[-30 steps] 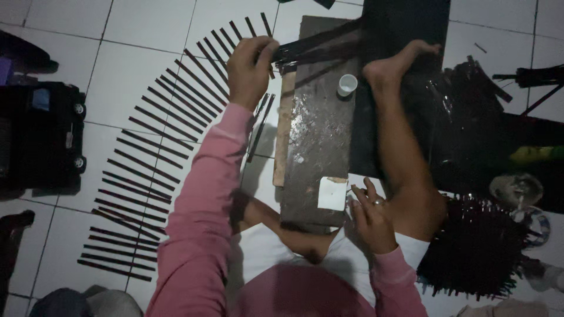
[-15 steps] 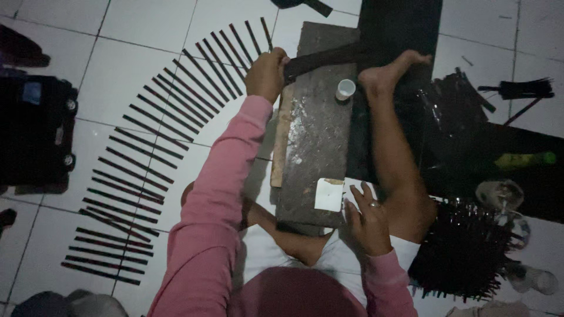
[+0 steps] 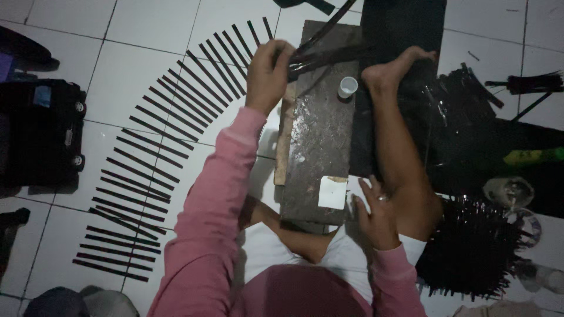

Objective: The person sits on the floor and repeatedly picks up thin dark rods, dips them into a small cup of liquid, and places them on a wooden board to dry. The person handles the rods one at a time, arranging them in a row on the floor as they work.

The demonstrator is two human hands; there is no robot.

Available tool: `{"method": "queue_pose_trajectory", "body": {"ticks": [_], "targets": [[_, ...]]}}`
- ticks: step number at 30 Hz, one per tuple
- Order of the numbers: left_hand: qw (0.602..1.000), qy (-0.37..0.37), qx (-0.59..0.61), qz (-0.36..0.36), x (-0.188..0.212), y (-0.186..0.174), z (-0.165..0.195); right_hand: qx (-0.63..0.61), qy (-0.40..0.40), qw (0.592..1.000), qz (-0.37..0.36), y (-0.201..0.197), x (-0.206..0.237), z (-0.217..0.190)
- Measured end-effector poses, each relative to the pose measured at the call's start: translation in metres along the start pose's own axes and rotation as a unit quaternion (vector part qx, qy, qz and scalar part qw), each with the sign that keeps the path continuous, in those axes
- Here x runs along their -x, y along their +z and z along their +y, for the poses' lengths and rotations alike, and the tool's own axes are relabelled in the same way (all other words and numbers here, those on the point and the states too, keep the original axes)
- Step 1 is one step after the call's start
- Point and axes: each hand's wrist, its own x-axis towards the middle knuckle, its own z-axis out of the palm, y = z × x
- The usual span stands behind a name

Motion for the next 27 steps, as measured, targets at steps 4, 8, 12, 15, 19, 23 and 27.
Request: {"method": "queue_pose_trajectory", "body": {"ticks": [4, 8, 12, 15, 19, 23, 27], "targets": [[0.954, -0.253, 0.138, -0.077, 0.086, -0.038, 0.024, -0.003, 0.066, 0.998, -0.022, -0.008, 0.013, 0.013], [0.926, -0.347, 0.127, -0.084, 0.186, -0.071, 0.048, -0.033, 0.041, 0.999, 0.007, -0.011, 0.007, 0.024], [0.912, -0.400, 0.086, -0.037, 0.270, -0.083, 0.074, 0.003, 0.020, 1.000, 0.018, -0.015, -0.017, 0.019], [0.920, -0.381, 0.091, -0.011, 0.302, -0.081, 0.079, 0.043, 0.002, 0.999, 0.011, -0.022, -0.047, 0.005], [0.910, -0.403, 0.096, -0.019, 0.320, -0.080, 0.082, 0.048, -0.033, 0.998, 0.021, -0.035, -0.098, -0.014], [0.953, -0.303, -0.007, -0.021, 0.327, -0.078, 0.088, 0.053, -0.071, 0.996, 0.002, -0.040, -0.156, -0.018], [0.916, -0.398, 0.045, -0.031, 0.331, -0.077, 0.093, 0.124, -0.110, 0.986, -0.005, -0.028, -0.209, -0.013]]}}
